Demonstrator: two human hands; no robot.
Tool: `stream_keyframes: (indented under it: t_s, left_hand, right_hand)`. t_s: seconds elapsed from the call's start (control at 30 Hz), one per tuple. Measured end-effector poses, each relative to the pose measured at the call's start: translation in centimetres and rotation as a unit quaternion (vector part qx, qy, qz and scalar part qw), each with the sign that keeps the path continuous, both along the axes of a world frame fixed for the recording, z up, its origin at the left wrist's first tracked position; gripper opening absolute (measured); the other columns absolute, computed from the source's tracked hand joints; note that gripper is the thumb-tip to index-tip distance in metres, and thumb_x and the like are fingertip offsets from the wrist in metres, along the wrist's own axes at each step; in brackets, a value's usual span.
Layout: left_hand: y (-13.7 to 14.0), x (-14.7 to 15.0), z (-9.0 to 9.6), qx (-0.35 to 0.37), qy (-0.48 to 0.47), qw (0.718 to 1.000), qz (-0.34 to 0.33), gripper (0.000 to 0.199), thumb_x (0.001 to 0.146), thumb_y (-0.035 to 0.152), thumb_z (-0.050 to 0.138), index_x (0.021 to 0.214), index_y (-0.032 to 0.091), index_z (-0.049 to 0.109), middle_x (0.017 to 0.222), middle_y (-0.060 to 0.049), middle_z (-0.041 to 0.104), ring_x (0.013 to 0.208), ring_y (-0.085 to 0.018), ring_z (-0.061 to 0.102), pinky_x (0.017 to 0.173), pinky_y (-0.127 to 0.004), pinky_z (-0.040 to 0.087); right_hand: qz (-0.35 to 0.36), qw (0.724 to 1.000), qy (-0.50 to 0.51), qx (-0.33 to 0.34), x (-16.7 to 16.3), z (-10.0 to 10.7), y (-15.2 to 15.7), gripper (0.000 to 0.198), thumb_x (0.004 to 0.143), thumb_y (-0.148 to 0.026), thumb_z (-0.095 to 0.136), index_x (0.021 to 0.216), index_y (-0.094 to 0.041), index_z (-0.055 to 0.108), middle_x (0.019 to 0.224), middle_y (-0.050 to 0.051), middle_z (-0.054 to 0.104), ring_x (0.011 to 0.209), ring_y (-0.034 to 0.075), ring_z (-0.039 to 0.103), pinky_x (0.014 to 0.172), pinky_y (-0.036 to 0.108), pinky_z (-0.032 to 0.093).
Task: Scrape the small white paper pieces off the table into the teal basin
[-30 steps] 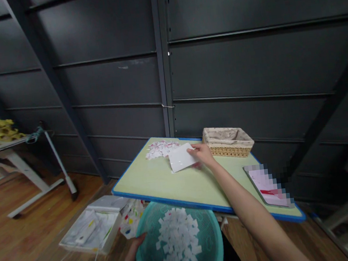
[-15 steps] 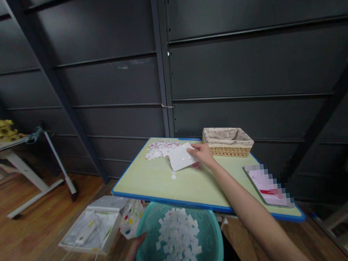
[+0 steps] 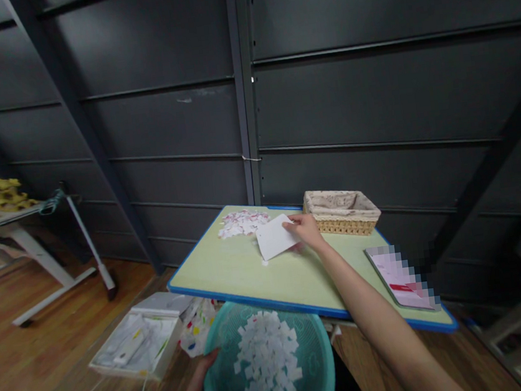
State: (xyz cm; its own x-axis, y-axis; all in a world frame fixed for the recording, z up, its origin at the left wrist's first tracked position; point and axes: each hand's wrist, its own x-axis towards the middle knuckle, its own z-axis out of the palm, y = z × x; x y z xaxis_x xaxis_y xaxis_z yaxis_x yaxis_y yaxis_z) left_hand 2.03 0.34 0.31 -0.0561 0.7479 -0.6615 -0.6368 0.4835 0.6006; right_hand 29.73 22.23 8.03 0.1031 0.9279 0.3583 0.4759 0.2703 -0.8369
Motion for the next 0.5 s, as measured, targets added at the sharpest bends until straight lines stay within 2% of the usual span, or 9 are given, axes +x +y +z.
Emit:
stream_keyframes:
  t_s: [0.23,0.37,0.5]
  left_hand:
    - [-0.5,0.8,1.5,0.014,0.033,0.999,0.02,0.062,0.072,0.024,0.07,0.13,0.009,0.055,0.088,-0.014,0.08,0.081,-0.036,0.075,0.074,-0.049,0.06]
    - [-0.4,0.7,1.4,0.013,0.006,1.0,0.016,0.067,0.073,0.026,0.071,0.135,0.007,0.051,0.088,-0.015,0.08,0.083,-0.036,0.074,0.075,-0.047,0.06]
    - [-0.2,0.4,0.8,0.003,-0.003,1.0,0.022,0.071,0.07,0.025,0.073,0.135,0.008,0.051,0.091,-0.015,0.08,0.085,-0.037,0.074,0.075,-0.048,0.06]
  right_hand:
    - [0.03,0.999,0.016,-0.015,0.0,0.0,-0.1,0.038,0.07,-0.031,0.061,0.095,-0.009,0.078,0.08,0.011,0.075,0.067,0.024,0.067,0.053,0.027,0.048]
    - [0.047,0.998,0.04,-0.027,-0.2,0.3,-0.6,0.041,0.069,-0.033,0.061,0.096,-0.007,0.077,0.072,0.01,0.073,0.059,0.021,0.062,0.048,0.026,0.044]
    - [0.083,0.996,0.033,-0.032,-0.5,0.6,-1.2,0.037,0.067,-0.038,0.061,0.085,-0.008,0.077,0.063,0.005,0.068,0.049,0.014,0.053,0.042,0.022,0.033]
